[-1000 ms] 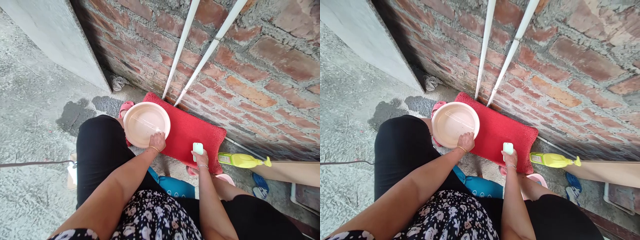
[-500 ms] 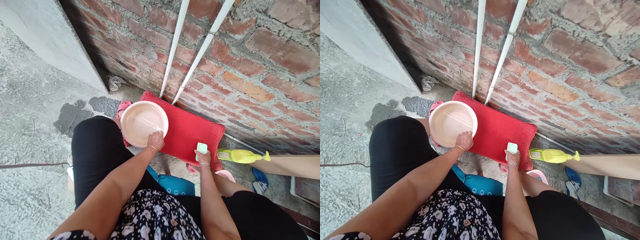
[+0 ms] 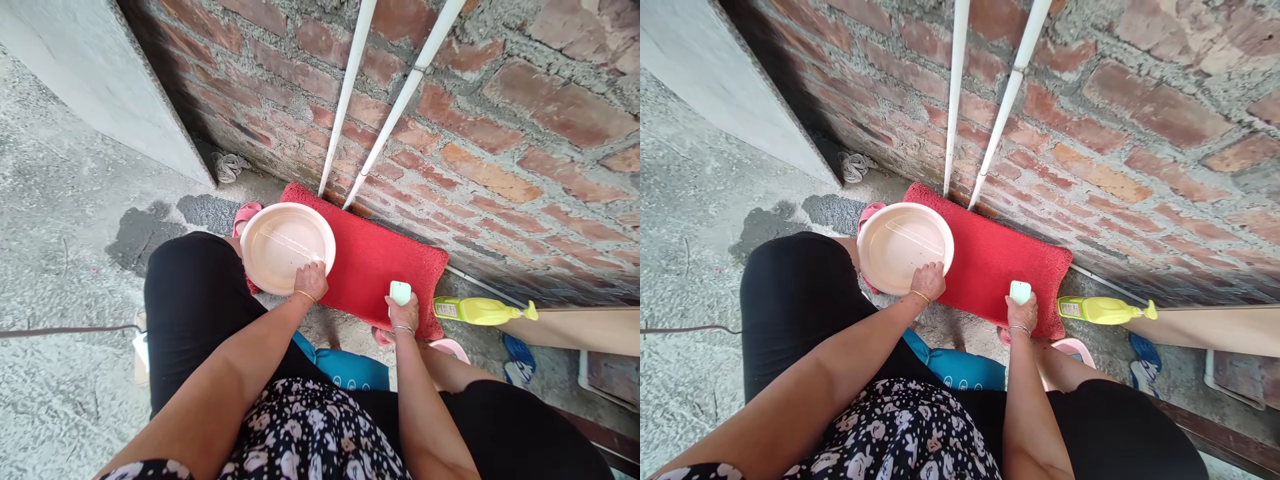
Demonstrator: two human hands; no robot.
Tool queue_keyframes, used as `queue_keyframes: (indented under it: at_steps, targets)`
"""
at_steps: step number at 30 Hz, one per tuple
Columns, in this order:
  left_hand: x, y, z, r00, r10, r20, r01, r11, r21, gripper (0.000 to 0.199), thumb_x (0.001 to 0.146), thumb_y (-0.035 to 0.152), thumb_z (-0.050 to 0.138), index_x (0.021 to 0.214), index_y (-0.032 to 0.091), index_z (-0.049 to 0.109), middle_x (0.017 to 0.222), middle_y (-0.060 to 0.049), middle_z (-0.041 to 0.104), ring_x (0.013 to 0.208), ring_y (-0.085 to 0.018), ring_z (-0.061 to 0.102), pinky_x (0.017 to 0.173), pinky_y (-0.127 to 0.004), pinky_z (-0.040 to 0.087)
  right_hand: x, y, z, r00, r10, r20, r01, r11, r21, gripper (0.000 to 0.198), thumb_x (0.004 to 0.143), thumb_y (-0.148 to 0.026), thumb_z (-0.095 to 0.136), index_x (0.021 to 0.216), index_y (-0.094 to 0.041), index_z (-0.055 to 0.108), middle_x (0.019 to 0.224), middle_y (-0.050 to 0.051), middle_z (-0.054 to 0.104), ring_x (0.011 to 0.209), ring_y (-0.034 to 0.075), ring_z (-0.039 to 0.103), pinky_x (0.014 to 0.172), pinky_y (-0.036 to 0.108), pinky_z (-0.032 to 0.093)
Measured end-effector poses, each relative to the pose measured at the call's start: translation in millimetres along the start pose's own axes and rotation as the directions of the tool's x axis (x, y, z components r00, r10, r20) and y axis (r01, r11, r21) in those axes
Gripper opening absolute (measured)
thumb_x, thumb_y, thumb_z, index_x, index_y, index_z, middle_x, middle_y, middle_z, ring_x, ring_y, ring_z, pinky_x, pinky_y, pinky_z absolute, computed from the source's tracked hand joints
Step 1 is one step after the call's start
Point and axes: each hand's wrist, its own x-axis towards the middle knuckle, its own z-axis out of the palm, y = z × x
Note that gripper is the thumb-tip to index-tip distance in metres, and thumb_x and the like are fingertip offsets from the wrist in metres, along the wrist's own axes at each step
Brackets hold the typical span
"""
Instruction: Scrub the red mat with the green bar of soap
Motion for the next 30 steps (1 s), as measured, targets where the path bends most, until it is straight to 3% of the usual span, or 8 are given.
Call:
queue_keyframes:
  at_steps: [6,13,20,26,30]
  targets:
    - [1,1,1,1.000,-0.009,0.016,0.008,1.000,0.007,0.031,0.083,0.018,0.033,0.108,0.016,0.051,0.102,-0.014,0.056,0.094,-0.024,0.053,0.080,-0.039,0.038,-13,-29,10,0.983,-0.173,0.068,0.179,0.979,-0.102,0.083,0.067,-0.057,0.062,0.135,-0.019,0.034,0.115,0.014,0.056,0.101,0.028,0.055,0.082,0.035,0.041]
    - [1,1,0,0.999,-0.005,0.033,0.005,1.000,-0.001,0.032,0.084,0.019,0.032,0.110,0.016,0.050,0.104,-0.014,0.056,0.097,-0.024,0.052,0.082,-0.039,0.037,-4,-14,8,0.987,-0.070,0.147,0.078,0.996,-0.053,0.079,0.064,-0.060,0.062,0.131,-0.025,0.040,0.116,0.010,0.057,0.102,0.027,0.056,0.079,0.035,0.043]
    - [0,1,-3,0.999,-0.008,0.053,0.008,1.000,-0.001,0.033,0.084,0.019,0.032,0.111,0.016,0.050,0.106,-0.015,0.054,0.098,-0.025,0.051,0.083,-0.040,0.037,-5,-11,7,0.989,-0.055,0.140,0.053,0.998,0.017,0.077,0.062,-0.058,0.064,0.129,-0.026,0.042,0.116,0.008,0.058,0.100,0.026,0.056,0.079,0.034,0.043]
    - [-1,1,-6,0.998,-0.015,0.059,0.015,1.000,-0.009,0.031,0.084,0.018,0.031,0.108,0.016,0.051,0.103,-0.014,0.055,0.096,-0.024,0.052,0.082,-0.039,0.038,4,9,-3,0.993,0.056,0.102,-0.070,0.988,0.137,0.074,0.058,-0.054,0.068,0.122,-0.021,0.049,0.102,0.008,0.064,0.087,0.024,0.060,0.072,0.031,0.044]
    - [-1,1,-4,0.999,-0.009,0.038,0.009,1.000,-0.009,0.032,0.084,0.019,0.033,0.109,0.016,0.051,0.104,-0.015,0.055,0.097,-0.025,0.052,0.081,-0.040,0.038,4,6,-1,0.998,0.039,0.056,-0.047,0.988,0.145,0.074,0.058,-0.054,0.068,0.121,-0.020,0.049,0.103,0.008,0.063,0.087,0.024,0.059,0.073,0.031,0.044]
